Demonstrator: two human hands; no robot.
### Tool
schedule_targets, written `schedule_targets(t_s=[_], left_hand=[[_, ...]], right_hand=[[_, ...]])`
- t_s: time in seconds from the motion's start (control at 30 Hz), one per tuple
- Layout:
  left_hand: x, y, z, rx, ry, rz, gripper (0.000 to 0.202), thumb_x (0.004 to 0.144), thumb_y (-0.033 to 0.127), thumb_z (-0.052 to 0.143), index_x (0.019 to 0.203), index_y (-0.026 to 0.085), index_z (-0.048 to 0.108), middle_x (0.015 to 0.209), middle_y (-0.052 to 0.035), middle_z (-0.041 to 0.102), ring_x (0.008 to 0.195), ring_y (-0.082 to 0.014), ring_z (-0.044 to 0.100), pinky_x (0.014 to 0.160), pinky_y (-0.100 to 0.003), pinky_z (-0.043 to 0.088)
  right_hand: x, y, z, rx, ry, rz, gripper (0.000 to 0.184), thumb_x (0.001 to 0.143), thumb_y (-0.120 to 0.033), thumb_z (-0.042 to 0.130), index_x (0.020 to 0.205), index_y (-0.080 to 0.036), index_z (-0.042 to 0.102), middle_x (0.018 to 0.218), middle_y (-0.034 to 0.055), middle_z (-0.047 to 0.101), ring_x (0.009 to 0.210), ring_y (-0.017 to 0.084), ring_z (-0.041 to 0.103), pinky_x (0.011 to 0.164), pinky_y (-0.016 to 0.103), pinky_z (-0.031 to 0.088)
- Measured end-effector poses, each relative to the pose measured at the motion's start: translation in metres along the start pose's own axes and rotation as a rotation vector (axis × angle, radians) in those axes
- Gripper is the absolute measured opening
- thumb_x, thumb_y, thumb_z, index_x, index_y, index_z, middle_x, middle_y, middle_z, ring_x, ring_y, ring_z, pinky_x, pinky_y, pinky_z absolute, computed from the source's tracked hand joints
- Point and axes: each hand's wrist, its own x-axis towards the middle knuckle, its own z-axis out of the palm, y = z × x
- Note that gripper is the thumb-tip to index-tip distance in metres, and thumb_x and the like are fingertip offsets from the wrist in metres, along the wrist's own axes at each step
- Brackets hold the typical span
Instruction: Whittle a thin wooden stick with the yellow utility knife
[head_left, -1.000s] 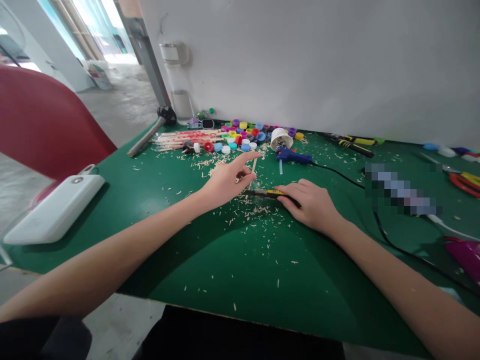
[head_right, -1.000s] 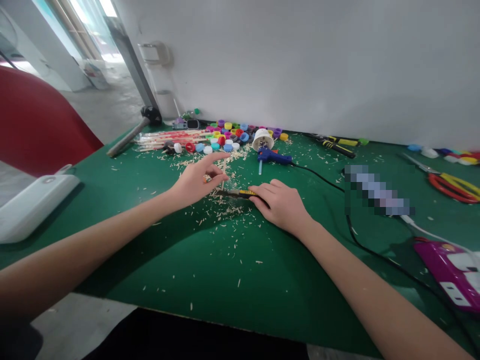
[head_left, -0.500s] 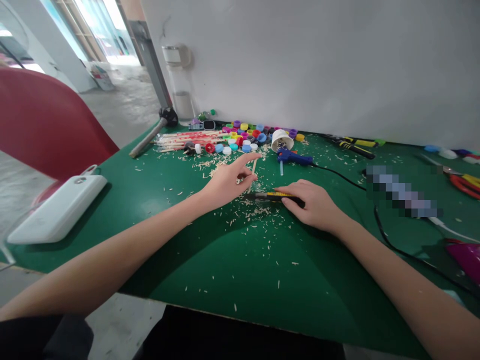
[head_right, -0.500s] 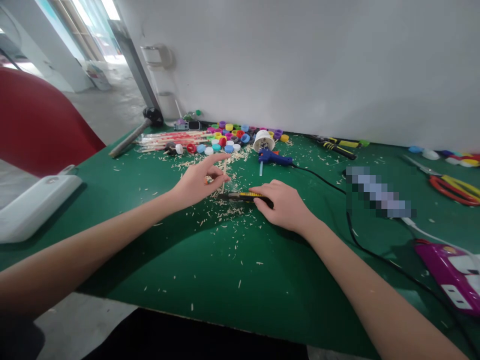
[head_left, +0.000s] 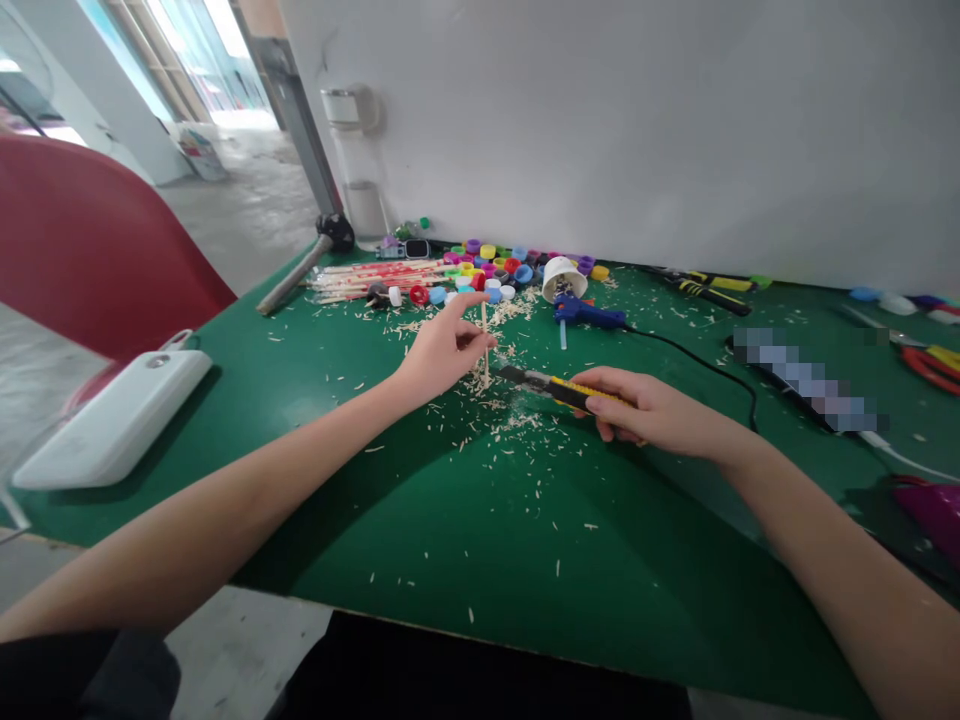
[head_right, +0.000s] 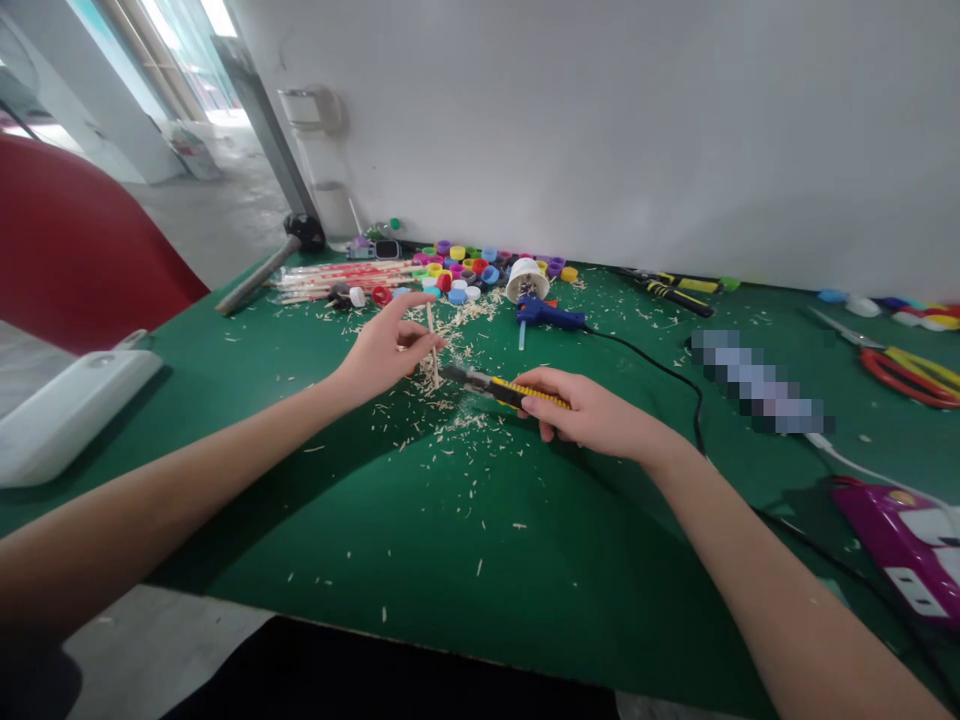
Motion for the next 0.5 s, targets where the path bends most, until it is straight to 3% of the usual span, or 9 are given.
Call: schedule_targets(t_s=[0.17,0.27,0.5], left_hand=[[0.0011,-0.0018,0.0003,0.001,-0.004,0.011,0.045,0.089,0.026,0.051,0.133,0.024,0.04,0.087,-0.0014,0.074,0.076,-0.0129,0.067,0.063,-0.025,0.049],[0.0015,-0.0016,0.0,0.013,-0.004,0.005,0.045,0.089,0.026,0.051,0.133,0.024,0.04,0.088,-0.0019,0.074,0.076,-0.013,0.066,0.063,-0.025,0.049],[0.0006,0.0007,-0.0006,0.026,-0.009,0.011,0.046,0.089,0.027,0.051,0.133,0.024,0.039,0.086,-0.0026,0.073,0.077,-0.0145,0.067,0.064,-0.027,0.05]], right_hand=[[-0.0024,0.0027,-0.0031,0.166,-0.112,0.028,0.041,0.09,-0.053,0.05,0.117,-0.022,0.054,0.068,-0.0012,0.052,0.058,0.01,0.046,0.049,0.023,0.034],[-0.0022,0.0064,-0.0025,0.188,-0.128,0.021,0.037,0.091,-0.053,0.048,0.107,-0.021,0.057,0.064,-0.003,0.048,0.052,0.008,0.04,0.047,0.023,0.03],[0.0001,0.009,-0.0002,0.156,-0.102,0.022,0.038,0.09,-0.055,0.048,0.101,-0.02,0.059,0.06,-0.0037,0.047,0.05,0.008,0.04,0.045,0.023,0.031]])
